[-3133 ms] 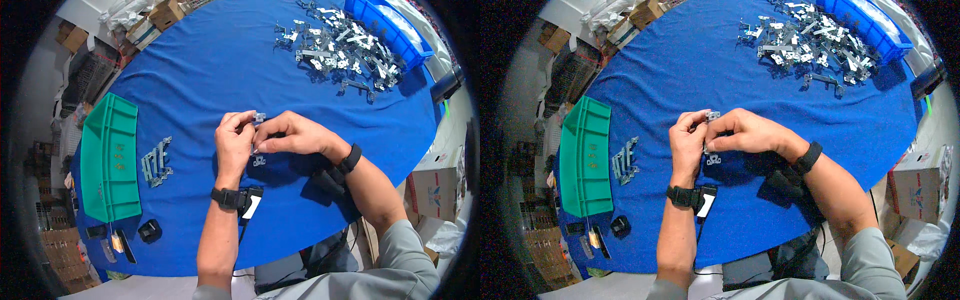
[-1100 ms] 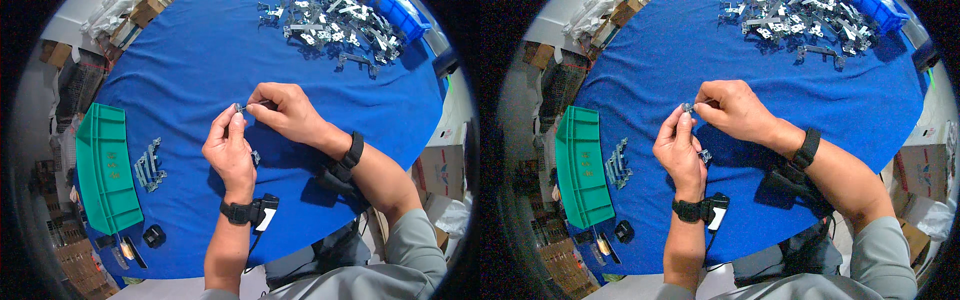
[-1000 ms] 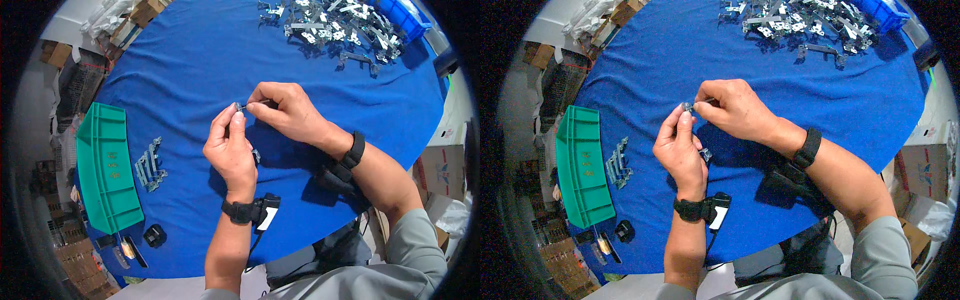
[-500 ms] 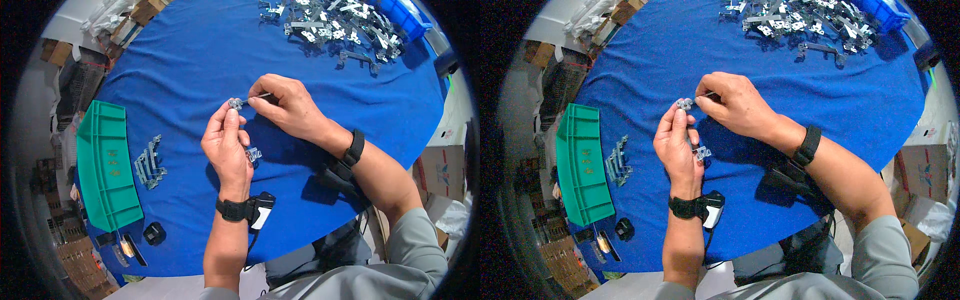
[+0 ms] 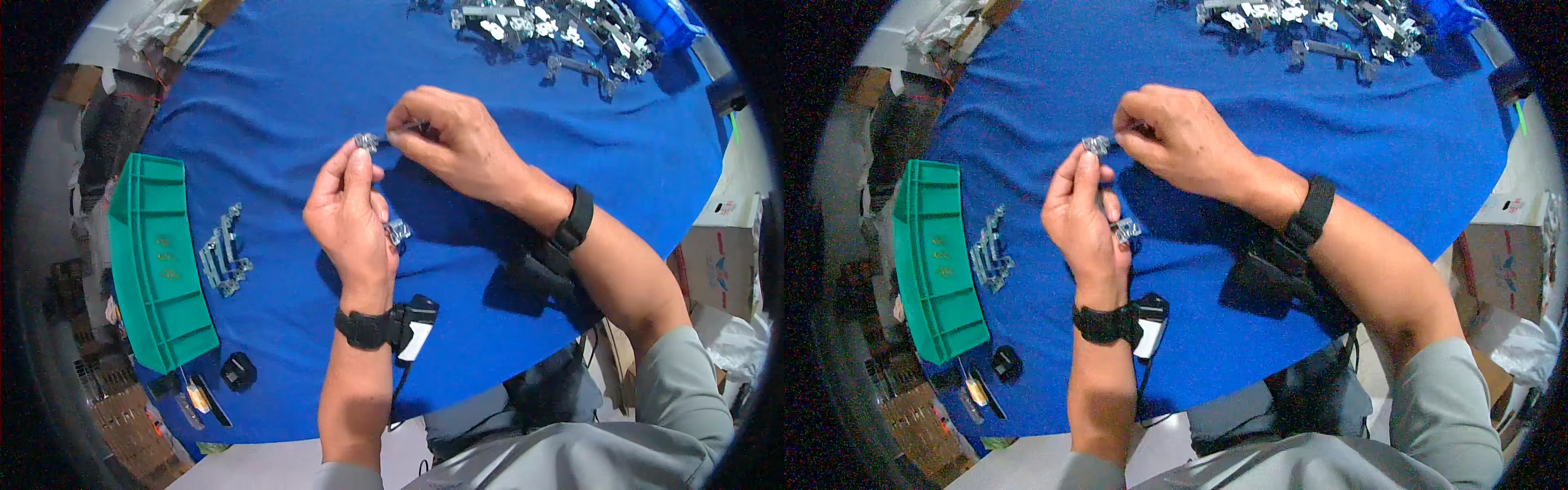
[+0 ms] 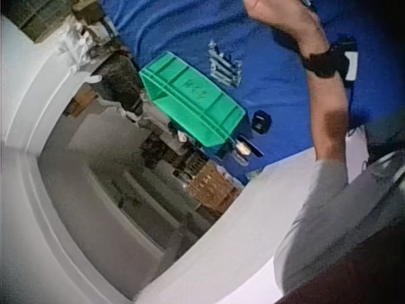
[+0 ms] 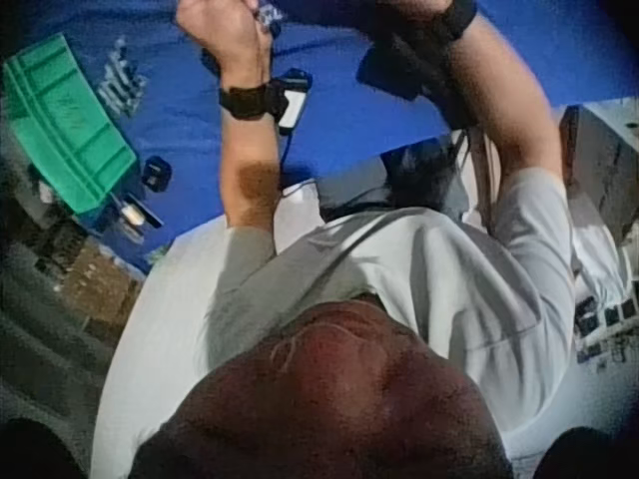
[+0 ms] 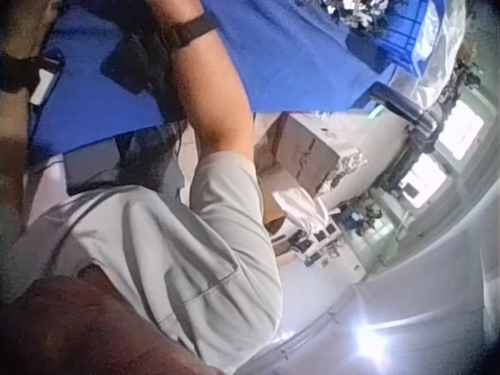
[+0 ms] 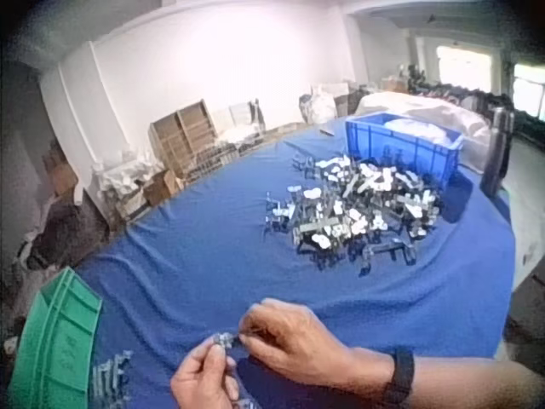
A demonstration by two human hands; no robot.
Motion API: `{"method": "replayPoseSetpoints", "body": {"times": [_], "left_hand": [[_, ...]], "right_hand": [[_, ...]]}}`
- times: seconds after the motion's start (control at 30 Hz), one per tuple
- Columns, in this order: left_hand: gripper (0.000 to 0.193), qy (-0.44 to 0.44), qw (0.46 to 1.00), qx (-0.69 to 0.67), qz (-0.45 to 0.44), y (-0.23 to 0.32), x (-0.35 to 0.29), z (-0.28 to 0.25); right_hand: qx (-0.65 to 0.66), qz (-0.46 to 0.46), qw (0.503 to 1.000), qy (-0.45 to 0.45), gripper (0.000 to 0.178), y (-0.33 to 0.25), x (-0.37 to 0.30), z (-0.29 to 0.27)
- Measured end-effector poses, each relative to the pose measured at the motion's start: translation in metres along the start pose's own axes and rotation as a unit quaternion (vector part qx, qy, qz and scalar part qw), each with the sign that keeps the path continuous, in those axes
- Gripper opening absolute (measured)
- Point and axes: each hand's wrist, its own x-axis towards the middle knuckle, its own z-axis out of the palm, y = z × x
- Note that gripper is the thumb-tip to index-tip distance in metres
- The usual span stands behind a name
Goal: The person assembles metal components by inserting a small pin into a bracket using a thin tool, then picks up another bracket from a pile to repeat the process.
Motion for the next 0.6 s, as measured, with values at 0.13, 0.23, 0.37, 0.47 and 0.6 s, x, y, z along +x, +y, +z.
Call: {"method": "replayPoseSetpoints", "body": {"times": [0.13, 0.23, 0.37, 0.47, 0.6], "left_hand": [[0.019, -0.004, 0.999, 0.028, 0.021, 0.003, 0.001, 0.001], [0.019, -0.004, 0.999, 0.015, 0.047, -0.001, 0.004, 0.002], [0.019, -0.011, 0.998, -0.003, 0.062, -0.003, 0.006, -0.001], [0.019, -0.024, 0.997, -0.011, 0.071, -0.006, 0.008, -0.003], [0.018, -0.018, 0.997, -0.013, 0.067, -0.005, 0.004, 0.000]], "right_hand": [[-0.044, -0.040, 0.998, -0.002, 0.015, 0.002, 0.002, 0.003], [-0.066, -0.048, 0.997, 0.001, 0.018, 0.004, 0.003, 0.002], [-0.098, -0.067, 0.993, -0.024, 0.018, -0.001, 0.005, -0.001], [-0.037, -0.022, 0.999, -0.024, 0.019, -0.005, 0.005, -0.002], [0.001, -0.024, 1.000, -0.015, 0.019, 0.002, 0.001, -0.004]]}}
